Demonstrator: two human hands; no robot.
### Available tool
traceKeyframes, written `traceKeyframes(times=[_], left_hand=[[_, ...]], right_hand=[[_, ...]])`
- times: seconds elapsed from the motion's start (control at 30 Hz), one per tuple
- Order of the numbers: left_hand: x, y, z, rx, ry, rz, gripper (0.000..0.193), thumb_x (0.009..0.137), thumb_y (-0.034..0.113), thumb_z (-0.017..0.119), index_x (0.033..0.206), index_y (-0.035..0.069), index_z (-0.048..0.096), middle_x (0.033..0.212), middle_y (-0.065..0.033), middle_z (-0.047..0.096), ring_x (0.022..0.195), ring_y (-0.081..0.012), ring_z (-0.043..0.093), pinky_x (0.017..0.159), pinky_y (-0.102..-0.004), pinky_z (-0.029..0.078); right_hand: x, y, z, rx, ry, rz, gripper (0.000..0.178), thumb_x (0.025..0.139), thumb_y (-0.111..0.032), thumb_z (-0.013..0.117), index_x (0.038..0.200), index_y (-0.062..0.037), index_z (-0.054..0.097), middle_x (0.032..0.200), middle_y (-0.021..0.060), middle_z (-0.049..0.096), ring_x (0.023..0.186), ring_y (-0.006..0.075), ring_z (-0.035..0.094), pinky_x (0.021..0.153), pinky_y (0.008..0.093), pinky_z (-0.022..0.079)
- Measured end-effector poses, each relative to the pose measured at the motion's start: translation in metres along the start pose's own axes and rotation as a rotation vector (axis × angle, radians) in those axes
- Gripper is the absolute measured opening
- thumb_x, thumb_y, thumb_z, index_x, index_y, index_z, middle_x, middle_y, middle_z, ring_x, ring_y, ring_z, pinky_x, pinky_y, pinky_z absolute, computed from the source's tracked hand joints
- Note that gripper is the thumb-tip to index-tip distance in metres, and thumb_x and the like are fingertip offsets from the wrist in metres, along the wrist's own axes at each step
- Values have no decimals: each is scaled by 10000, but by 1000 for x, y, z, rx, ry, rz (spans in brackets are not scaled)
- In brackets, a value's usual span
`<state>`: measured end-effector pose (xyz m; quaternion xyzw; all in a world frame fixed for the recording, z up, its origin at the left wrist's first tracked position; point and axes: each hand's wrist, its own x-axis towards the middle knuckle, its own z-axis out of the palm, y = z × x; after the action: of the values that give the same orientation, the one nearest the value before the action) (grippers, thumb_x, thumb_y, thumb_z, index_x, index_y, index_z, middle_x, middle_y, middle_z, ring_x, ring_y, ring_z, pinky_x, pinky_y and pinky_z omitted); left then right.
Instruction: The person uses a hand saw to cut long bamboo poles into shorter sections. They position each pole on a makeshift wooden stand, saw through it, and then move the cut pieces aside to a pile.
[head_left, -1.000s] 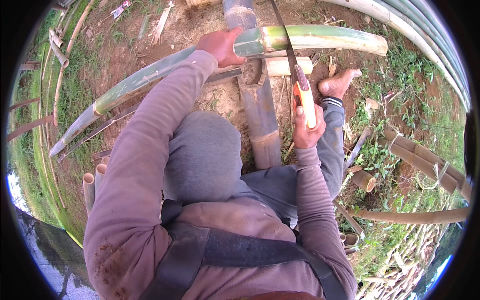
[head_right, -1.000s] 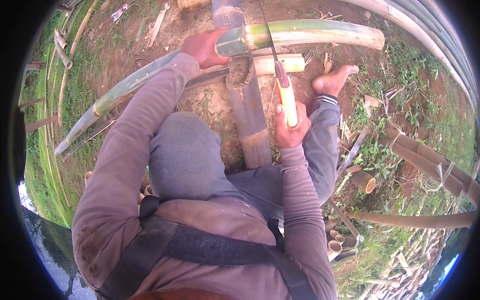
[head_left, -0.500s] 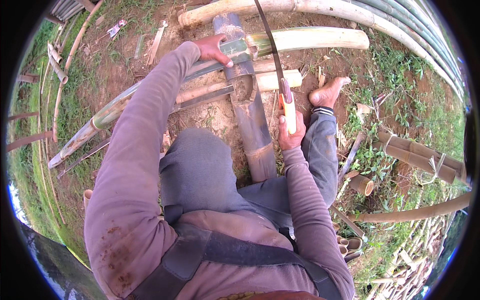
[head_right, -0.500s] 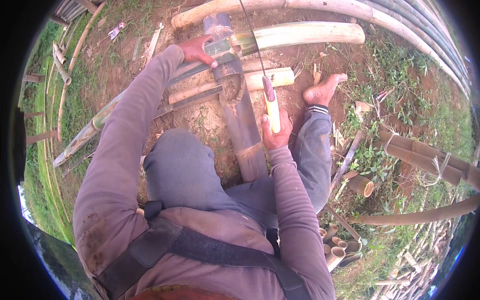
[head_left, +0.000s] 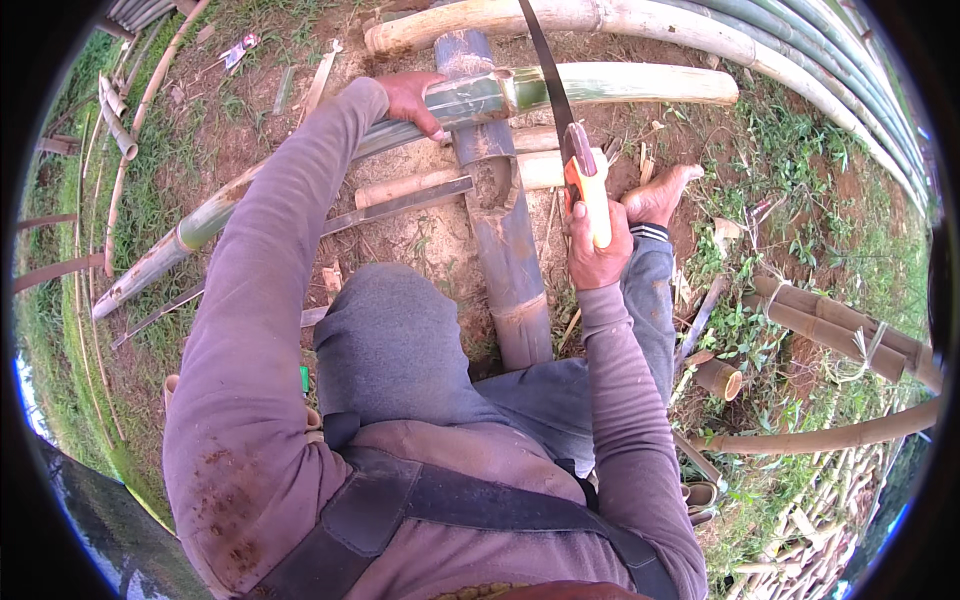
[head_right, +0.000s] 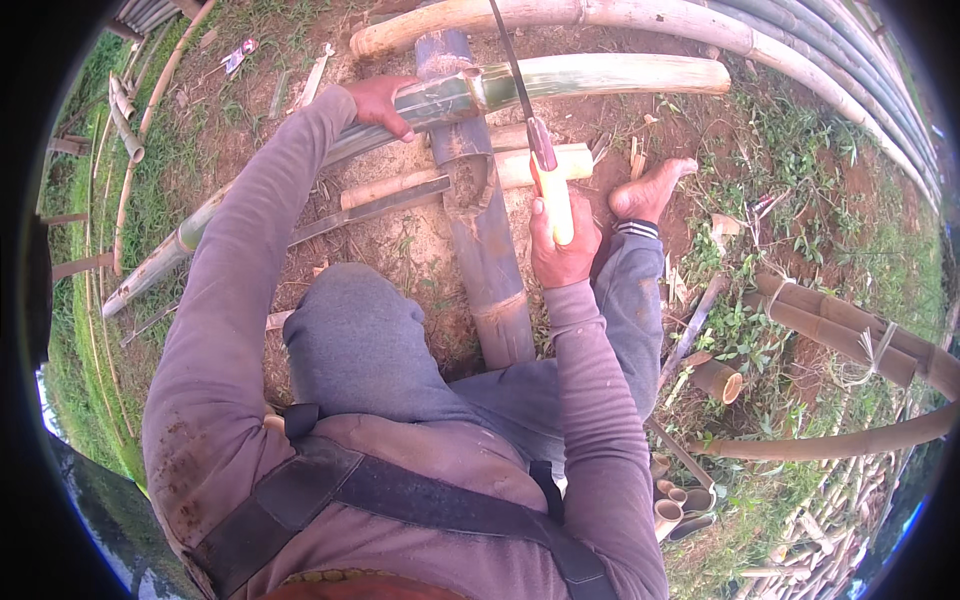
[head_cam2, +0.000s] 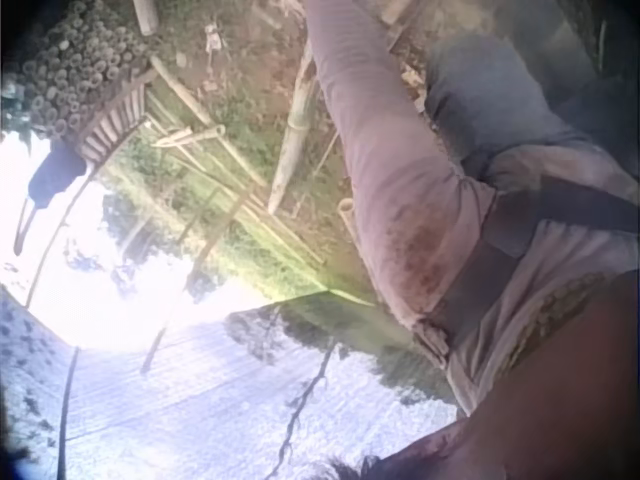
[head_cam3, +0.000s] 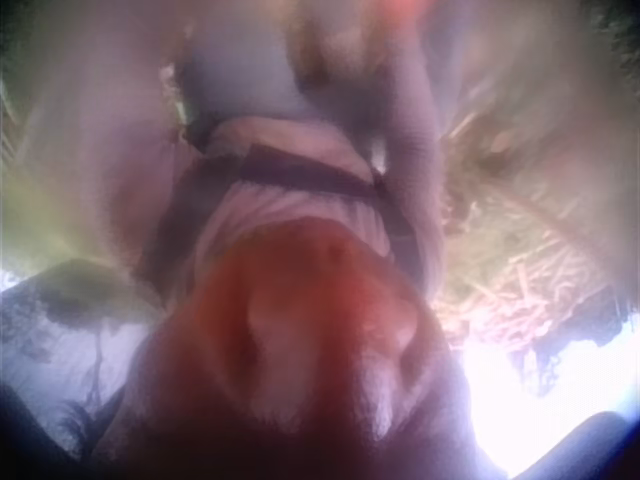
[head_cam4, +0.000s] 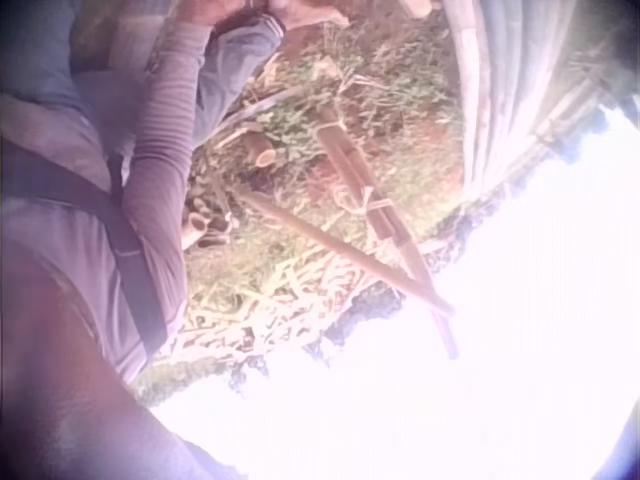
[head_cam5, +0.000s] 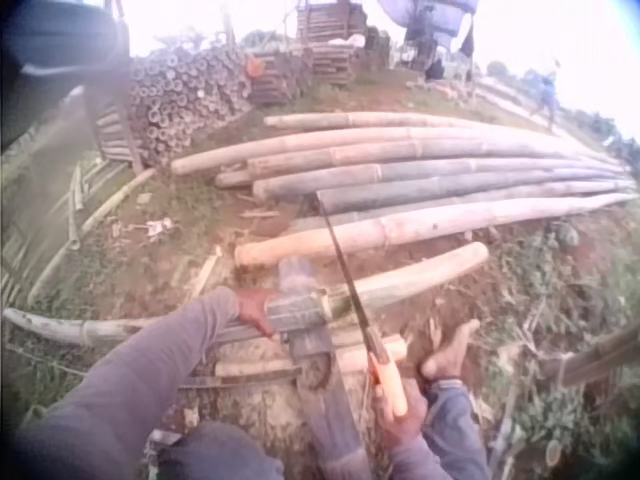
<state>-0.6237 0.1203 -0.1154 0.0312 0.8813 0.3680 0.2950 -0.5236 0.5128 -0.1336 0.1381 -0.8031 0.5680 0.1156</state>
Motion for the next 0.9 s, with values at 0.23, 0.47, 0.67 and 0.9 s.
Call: traceKeyframes(times=[0.23, 0.47, 0.67, 0.9], left_hand=[[-20, 60, 56, 555, 393, -256, 913, 749, 436, 906, 1505, 121, 502, 1256, -190, 724, 1147, -377, 712, 984, -500, 570], [-15, 42, 48, 598, 394, -206, 923, 777, 474, 899, 1523, 127, 480, 1225, -157, 737, 1112, -367, 725, 944, -501, 586], [-22, 55, 55, 603, 390, -240, 913, 779, 463, 896, 1520, 127, 482, 1232, -155, 736, 1115, -368, 727, 949, -499, 586], [-12, 38, 46, 567, 452, -193, 906, 754, 422, 904, 1512, 133, 501, 1266, -157, 737, 1151, -352, 721, 991, -516, 569]], right_hand=[[13, -51, 8, -158, 28, -70, 207, 945, -121, 801, 1037, 5, 665, 823, 147, 726, 690, 254, 731, 658, 358, 565], [-88, -56, -85, -117, -17, 196, 201, 968, -159, 773, 1030, 13, 689, 828, 130, 708, 688, 223, 707, 636, 352, 532], [-6, -40, -20, -134, -18, 98, 181, 983, -147, 772, 950, -2, 670, 764, 99, 679, 653, 160, 648, 611, 353, 508], [-22, -55, -33, -128, 8, 34, 149, 967, -99, 768, 991, 23, 686, 833, 132, 707, 676, 206, 694, 648, 349, 544]])
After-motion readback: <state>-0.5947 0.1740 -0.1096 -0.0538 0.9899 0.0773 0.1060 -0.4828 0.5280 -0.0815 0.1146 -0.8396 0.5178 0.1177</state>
